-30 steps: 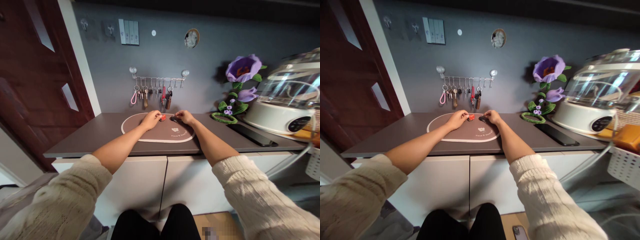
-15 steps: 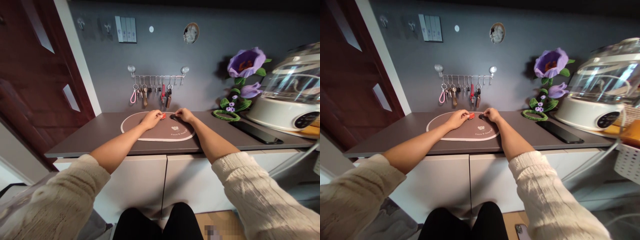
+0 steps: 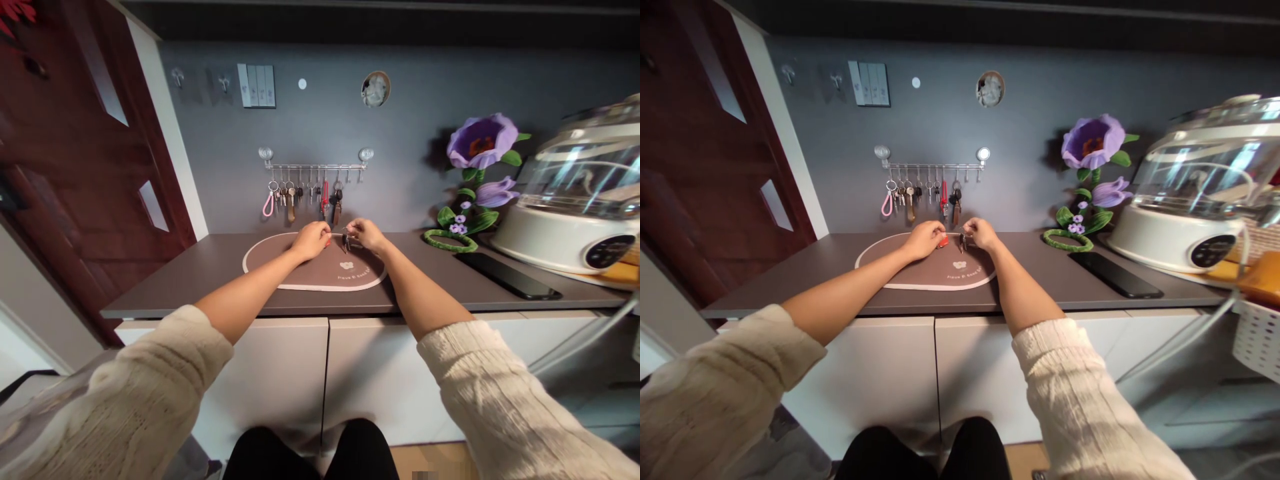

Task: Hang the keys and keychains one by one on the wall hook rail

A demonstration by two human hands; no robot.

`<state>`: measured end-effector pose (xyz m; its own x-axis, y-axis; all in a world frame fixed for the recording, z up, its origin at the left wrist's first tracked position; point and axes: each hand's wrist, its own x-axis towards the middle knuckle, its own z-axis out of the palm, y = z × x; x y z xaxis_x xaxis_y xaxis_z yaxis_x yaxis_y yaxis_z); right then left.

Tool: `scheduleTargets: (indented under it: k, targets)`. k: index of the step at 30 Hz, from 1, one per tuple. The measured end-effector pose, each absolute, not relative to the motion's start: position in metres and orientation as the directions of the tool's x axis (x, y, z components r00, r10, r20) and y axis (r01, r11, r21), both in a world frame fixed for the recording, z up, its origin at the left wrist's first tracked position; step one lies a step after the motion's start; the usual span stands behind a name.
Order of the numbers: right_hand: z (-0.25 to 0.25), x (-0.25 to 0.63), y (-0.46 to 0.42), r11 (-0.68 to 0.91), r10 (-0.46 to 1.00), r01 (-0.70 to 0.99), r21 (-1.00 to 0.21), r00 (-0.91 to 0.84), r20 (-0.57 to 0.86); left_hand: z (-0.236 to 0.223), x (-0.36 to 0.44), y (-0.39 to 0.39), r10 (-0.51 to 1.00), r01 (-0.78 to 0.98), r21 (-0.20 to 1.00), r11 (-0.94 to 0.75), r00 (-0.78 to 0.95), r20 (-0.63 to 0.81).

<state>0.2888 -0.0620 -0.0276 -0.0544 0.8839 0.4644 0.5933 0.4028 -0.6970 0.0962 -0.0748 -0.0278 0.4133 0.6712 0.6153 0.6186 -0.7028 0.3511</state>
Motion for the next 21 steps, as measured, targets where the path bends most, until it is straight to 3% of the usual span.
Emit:
scheduleTargets:
  k: [6,13,21]
  targets:
    - [-0.024,0.284,-0.062,0.497,0.857,0.348,-0.795,-0.052,0.513,-0.028,0.131,-0.062,0.77,0.565,0.57,-0.597,0.204,0.605]
    - [-0.024,0.279,-0.064,0.541,0.841,0.131,-0.831,-0.117,0.528,-0.036,0.134,-0.063,0.719,0.397,0.61,-0.686,0.243,0.651]
    - [-0.02,0.272,-0.071,0.46,0.885,0.011,-0.888,-0.082,0.458,-0.036,0.133,-0.058,0.828,0.149,0.818,-0.555,0.188,0.528]
